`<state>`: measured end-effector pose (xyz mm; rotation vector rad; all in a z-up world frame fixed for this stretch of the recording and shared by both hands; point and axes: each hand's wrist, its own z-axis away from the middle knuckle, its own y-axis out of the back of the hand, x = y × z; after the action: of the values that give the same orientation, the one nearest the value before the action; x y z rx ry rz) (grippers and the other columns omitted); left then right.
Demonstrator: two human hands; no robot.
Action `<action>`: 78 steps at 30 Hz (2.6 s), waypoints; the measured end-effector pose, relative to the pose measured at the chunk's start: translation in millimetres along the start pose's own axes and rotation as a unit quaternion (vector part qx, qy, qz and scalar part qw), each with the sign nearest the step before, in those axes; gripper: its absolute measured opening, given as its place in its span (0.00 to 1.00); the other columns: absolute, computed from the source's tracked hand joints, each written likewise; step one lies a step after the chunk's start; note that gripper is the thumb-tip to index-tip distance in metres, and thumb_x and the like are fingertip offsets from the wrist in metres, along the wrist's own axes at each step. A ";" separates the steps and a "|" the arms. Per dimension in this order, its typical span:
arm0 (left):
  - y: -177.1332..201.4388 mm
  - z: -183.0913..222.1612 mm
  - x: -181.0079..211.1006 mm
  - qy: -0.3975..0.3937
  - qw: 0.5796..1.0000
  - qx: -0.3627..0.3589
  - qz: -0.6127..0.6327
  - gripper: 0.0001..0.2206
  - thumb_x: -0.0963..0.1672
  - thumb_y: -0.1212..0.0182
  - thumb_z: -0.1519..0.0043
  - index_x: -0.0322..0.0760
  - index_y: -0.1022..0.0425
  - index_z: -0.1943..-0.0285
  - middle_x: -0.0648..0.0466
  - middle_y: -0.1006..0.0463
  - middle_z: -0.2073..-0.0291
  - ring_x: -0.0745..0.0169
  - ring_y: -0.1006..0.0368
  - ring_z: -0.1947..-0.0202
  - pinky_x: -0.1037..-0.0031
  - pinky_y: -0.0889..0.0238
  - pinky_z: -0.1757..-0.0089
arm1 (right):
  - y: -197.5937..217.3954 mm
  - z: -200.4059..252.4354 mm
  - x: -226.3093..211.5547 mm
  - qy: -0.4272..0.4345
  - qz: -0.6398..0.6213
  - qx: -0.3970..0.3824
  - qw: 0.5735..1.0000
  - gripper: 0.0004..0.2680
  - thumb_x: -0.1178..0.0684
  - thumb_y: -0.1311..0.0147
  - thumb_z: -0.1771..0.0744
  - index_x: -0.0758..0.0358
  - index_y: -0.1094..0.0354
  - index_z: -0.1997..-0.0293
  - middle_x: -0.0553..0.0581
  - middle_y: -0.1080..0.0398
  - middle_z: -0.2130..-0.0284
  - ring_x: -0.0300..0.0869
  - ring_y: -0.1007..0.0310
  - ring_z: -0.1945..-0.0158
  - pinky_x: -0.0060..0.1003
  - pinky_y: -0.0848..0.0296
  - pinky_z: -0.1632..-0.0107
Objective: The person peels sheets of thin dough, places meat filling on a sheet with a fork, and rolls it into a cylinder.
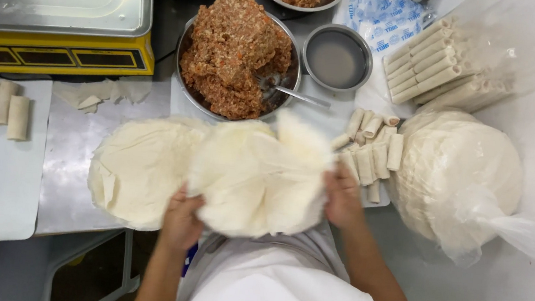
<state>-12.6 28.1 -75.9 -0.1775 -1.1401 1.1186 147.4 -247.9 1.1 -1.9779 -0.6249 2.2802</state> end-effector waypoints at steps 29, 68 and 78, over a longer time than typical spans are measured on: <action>267.5 15.3 37.2 -0.479 0.806 0.040 -0.346 0.16 0.43 0.42 0.33 0.23 0.28 0.42 0.38 0.24 0.47 0.41 0.26 0.45 0.55 0.33 0.42 | -178.1 -19.2 -38.8 0.097 -0.035 -0.345 0.933 0.06 0.51 0.53 0.27 0.60 0.33 0.54 0.56 0.34 0.46 0.43 0.32 0.46 0.38 0.31 0.45; 3.4 -0.2 134.2 -0.322 0.908 0.147 -0.223 0.16 0.39 0.45 0.33 0.39 0.32 0.36 0.48 0.21 0.51 0.59 0.22 0.55 0.65 0.26 0.51 | -46.9 -46.6 -2.0 0.042 0.409 -0.081 0.908 0.06 0.49 0.42 0.30 0.57 0.28 0.63 0.59 0.28 0.81 0.41 0.33 0.78 0.35 0.34 0.71; -118.4 12.8 91.7 -0.509 0.624 -0.213 -0.553 0.43 0.53 0.26 0.46 0.38 0.42 0.23 0.34 0.46 0.26 0.28 0.56 0.24 0.46 0.65 0.32 | -75.4 -15.4 -93.0 0.209 0.422 -0.399 0.787 0.03 0.54 0.43 0.31 0.53 0.23 0.57 0.56 0.23 0.73 0.51 0.21 0.69 0.40 0.23 0.65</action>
<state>47.9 36.7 61.5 0.8480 -2.0501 -0.3485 162.3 -203.0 112.2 -3.6687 -0.8636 1.8413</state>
